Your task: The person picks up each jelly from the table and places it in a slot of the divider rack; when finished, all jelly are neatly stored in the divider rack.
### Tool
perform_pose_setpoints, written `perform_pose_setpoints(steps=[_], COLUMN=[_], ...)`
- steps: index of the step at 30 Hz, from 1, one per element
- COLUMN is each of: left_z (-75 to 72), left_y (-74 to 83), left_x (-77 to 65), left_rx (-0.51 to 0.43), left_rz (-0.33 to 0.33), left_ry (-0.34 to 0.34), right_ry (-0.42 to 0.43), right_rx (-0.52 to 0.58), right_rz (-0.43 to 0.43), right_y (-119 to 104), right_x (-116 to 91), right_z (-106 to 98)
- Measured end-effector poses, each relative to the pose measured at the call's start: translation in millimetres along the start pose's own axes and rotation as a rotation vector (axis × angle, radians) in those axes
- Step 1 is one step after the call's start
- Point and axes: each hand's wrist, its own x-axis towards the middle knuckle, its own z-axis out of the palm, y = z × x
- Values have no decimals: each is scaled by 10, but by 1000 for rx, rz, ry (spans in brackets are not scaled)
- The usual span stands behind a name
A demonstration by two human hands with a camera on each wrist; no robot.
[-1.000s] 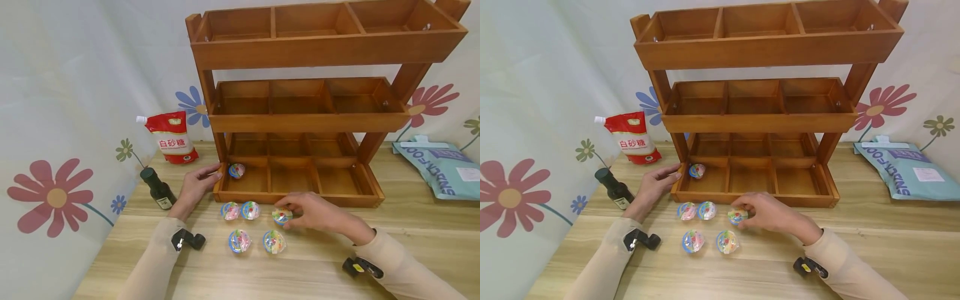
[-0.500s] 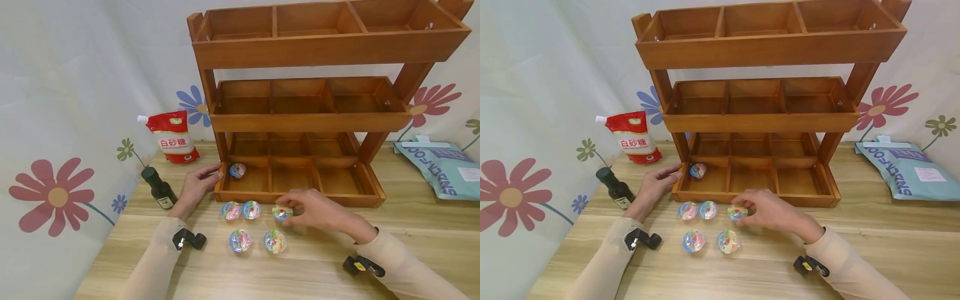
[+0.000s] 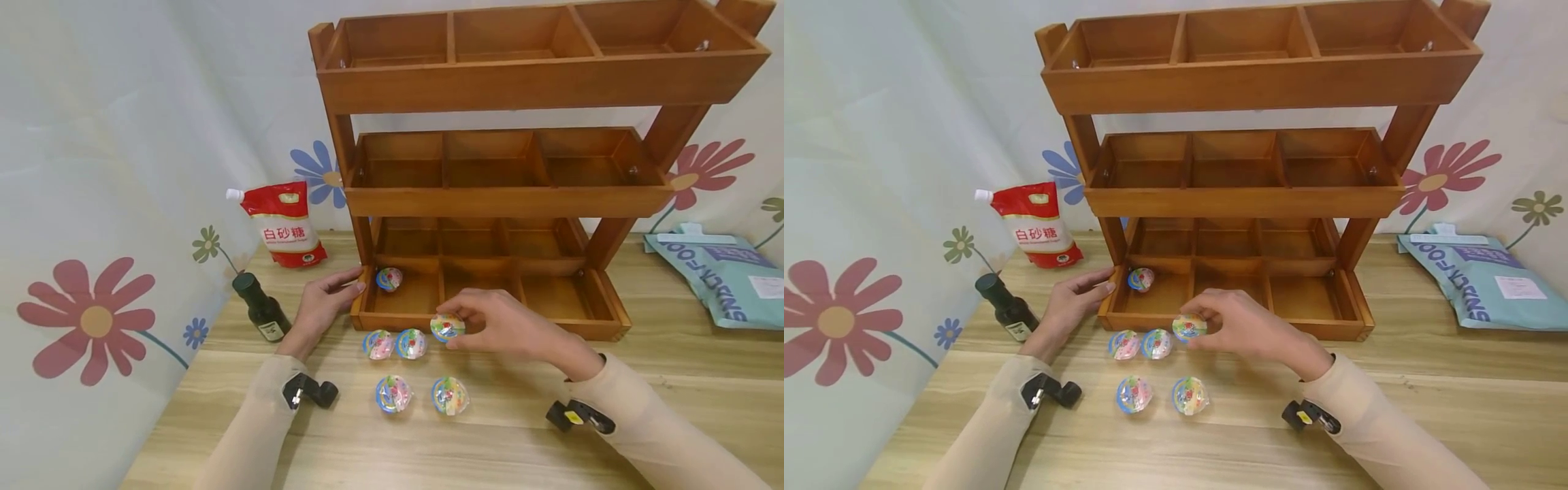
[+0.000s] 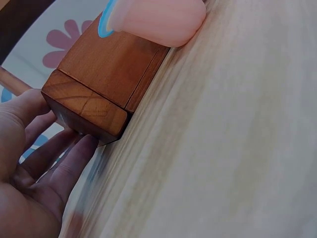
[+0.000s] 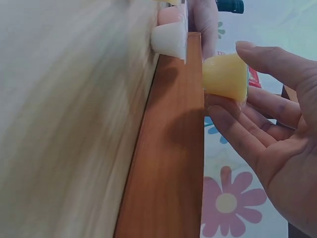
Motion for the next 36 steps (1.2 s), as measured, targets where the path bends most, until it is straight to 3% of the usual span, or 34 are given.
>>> perform_pose_setpoints(steps=[10,21,27,36], left_z=[-2,-25,-22,4], left_y=[24,8,-2,10], left_x=[1,-26,-24,-9], left_rx=[8,12,8,-25], left_rz=[12,16,4,-5], left_ry=[5,10,4,7], right_ry=[7,63,50,28], right_rx=[89,115,128,153], right_rz=[35,62,121,106], right_y=[-74,-119,-109,-60], right_x=[259,560,706,874], right_z=[-51,36,70,146])
